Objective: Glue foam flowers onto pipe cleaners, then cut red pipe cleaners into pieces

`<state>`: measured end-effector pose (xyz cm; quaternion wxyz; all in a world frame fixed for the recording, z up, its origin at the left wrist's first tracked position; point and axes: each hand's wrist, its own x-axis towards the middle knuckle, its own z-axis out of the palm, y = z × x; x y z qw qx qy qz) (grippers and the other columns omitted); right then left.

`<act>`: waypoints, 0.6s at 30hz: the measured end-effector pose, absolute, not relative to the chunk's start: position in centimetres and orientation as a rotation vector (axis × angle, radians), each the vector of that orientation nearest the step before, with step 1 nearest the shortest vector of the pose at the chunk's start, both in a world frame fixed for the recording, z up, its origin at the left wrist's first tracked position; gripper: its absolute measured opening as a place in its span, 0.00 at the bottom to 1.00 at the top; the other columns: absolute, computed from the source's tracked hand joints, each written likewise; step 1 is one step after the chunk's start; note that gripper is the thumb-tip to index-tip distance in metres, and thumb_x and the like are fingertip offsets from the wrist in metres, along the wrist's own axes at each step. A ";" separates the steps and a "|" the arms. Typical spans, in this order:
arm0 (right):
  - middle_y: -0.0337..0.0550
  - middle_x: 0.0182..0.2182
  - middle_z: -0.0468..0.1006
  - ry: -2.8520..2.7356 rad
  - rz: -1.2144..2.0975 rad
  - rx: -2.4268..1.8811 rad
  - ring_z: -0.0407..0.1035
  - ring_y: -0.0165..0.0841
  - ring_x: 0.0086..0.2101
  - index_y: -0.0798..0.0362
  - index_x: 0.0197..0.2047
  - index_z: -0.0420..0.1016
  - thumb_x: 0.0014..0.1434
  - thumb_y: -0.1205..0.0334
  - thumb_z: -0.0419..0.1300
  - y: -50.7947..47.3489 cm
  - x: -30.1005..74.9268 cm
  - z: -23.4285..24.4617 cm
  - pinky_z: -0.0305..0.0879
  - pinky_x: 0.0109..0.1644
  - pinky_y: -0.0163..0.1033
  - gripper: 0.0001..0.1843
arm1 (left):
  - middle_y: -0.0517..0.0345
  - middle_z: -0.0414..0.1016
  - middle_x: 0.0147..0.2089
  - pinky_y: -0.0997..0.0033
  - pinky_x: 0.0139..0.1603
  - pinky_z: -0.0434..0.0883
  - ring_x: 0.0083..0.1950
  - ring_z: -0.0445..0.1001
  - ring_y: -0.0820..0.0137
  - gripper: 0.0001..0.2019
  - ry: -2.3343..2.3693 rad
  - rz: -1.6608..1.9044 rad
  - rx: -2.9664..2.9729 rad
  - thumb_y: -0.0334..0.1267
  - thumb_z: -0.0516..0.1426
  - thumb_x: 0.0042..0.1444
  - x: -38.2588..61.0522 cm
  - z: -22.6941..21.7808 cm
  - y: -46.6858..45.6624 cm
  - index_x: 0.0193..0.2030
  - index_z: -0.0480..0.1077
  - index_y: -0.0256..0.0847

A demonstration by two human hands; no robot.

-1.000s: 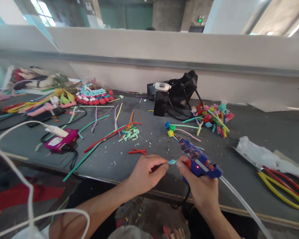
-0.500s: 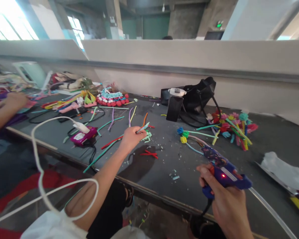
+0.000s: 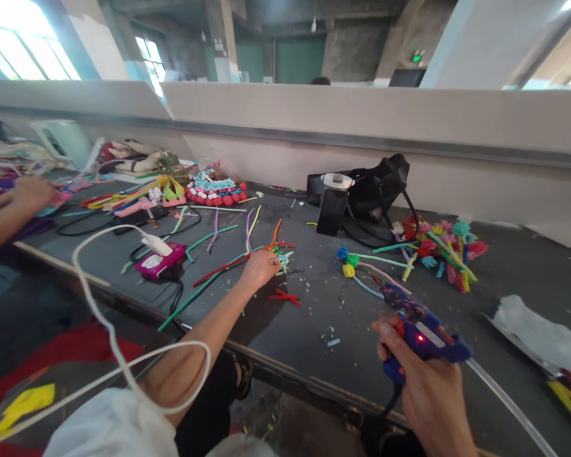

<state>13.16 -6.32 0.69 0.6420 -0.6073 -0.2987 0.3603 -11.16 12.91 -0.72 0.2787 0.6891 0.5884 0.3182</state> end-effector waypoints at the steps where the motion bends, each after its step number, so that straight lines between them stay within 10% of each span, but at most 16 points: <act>1: 0.43 0.31 0.80 -0.677 0.824 -1.388 0.66 0.28 0.24 0.55 0.34 0.77 0.46 0.53 0.73 -6.3 13.2 0.7 0.59 0.28 0.35 0.17 | 0.64 0.60 0.17 0.71 0.29 0.52 0.24 0.59 0.73 0.09 1.596 0.855 1.854 0.33 0.60 0.43 -11.1 -0.5 12.7 0.16 0.67 0.40; 18: 0.41 0.34 0.80 -0.565 0.952 -1.178 0.67 0.28 0.26 0.53 0.35 0.77 0.45 0.58 0.74 -5.3 10.6 0.6 0.64 0.31 0.36 0.16 | 0.65 0.67 0.23 0.75 0.28 0.56 0.25 0.60 0.77 0.12 1.071 0.700 1.279 0.42 0.66 0.42 -5.9 3.2 3.8 0.31 0.76 0.36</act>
